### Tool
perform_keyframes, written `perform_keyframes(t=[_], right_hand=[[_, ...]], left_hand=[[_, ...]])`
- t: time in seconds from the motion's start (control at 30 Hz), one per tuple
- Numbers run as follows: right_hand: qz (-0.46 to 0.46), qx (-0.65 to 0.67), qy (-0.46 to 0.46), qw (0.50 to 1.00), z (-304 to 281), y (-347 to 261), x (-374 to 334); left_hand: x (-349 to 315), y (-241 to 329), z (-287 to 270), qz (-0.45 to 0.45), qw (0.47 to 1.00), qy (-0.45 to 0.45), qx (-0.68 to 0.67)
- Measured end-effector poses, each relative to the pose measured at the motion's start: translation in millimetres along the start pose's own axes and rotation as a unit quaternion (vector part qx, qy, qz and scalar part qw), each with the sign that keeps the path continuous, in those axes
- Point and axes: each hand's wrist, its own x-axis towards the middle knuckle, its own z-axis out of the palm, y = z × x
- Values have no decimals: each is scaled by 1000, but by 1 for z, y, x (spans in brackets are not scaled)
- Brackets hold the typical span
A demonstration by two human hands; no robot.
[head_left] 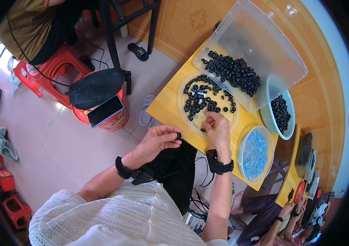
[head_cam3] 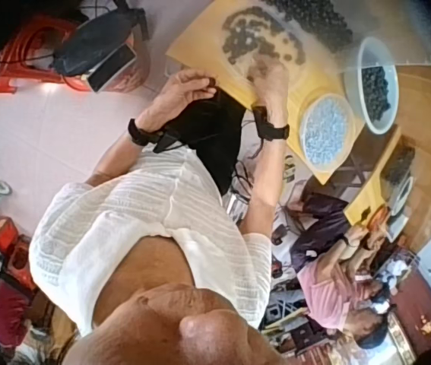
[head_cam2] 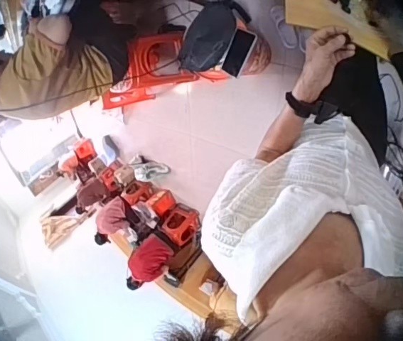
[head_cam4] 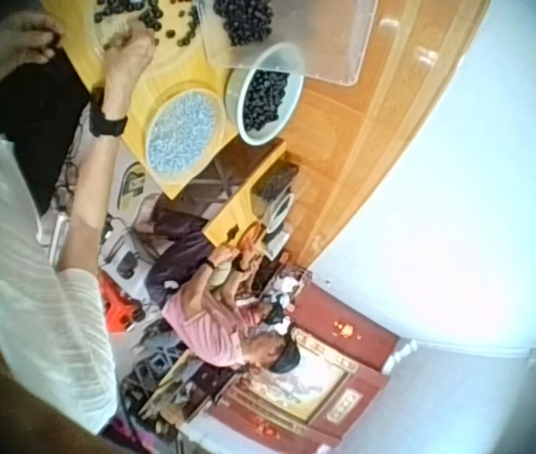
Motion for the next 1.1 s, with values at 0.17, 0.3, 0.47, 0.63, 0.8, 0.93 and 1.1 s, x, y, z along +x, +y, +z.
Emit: perform_keyframes(t=[0.17,0.3,0.47,0.63,0.8,0.93,1.1], right_hand=[[-60,-17,-8,998,-9,0,1],[-81,-24,-29,996,-12,0,7],[-71,-91,30,993,-4,-1,7],[-45,-152,39,987,9,-14,13],[-39,-173,31,984,13,-20,18],[-12,-179,28,983,15,-16,17],[-38,-178,6,983,17,-11,18]], left_hand=[[0,0,1,-6,1000,2,3],[0,1,3,-9,1000,7,9],[2,-1,2,-16,1000,5,8],[3,-4,0,-6,1000,14,13],[4,-2,-3,-2,1000,11,4],[5,-3,-4,-2,1000,8,2],[3,-2,-4,-3,1000,15,2]])
